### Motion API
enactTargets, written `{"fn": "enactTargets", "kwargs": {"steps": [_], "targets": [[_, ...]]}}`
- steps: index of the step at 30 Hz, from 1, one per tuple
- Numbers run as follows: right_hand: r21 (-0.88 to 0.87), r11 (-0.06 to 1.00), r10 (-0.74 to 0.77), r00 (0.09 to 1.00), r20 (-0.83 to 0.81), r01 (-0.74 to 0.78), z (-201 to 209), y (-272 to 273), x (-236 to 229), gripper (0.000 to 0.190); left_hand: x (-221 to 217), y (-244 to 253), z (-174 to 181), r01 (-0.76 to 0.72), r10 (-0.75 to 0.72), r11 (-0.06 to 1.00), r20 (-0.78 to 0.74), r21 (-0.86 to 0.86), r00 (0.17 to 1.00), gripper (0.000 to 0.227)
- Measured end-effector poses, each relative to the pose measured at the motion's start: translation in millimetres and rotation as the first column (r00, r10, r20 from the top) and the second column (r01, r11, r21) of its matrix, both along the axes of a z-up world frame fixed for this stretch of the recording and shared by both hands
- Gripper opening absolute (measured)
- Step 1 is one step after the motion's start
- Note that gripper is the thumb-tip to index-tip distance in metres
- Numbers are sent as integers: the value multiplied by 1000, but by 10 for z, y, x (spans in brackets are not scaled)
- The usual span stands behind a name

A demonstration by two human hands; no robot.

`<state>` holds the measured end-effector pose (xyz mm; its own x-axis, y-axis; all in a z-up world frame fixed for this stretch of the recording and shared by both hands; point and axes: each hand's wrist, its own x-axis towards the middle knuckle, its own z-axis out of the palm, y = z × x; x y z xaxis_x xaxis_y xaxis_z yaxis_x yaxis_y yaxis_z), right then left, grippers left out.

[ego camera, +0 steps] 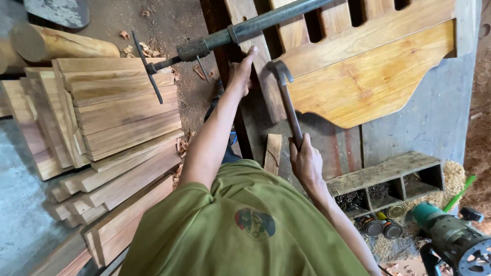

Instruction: Hammering nails into a wooden furniture frame to secure slats

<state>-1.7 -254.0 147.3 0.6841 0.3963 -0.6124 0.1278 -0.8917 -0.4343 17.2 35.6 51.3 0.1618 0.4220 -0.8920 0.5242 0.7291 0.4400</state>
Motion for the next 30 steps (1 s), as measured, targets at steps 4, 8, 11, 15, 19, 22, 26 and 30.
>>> {"fn": "enactTargets", "kwargs": {"steps": [4,8,11,15,19,22,26,30], "targets": [[171,983,34,984,177,-64,104,-57,-18,27,46,29,-30,-10,10,1000,7,-18,1000,122],[446,893,-179,961,213,67,-255,-381,-239,20,43,17,-63,-72,73,996,16,-54,997,127],[787,611,-394,894,214,81,-717,-506,-285,15,5,1,75,-58,63,995,48,-87,997,134],[-54,995,85,995,51,-82,-89,-4,66,31,4,8,57,14,-14,999,9,30,1000,117],[102,995,-16,993,121,4,133,-39,-31,29,64,39,-20,-26,27,999,38,-22,999,132],[418,908,-117,929,351,-44,-177,-348,-175,20,12,-8,-17,-47,48,997,9,-58,999,135],[321,940,-209,934,290,111,-671,-510,-234,28,26,-13,-99,-78,79,996,27,-39,997,135],[-56,998,43,998,42,-41,-116,5,-37,27,-2,-38,-176,-59,59,998,-12,-11,998,125]]}}
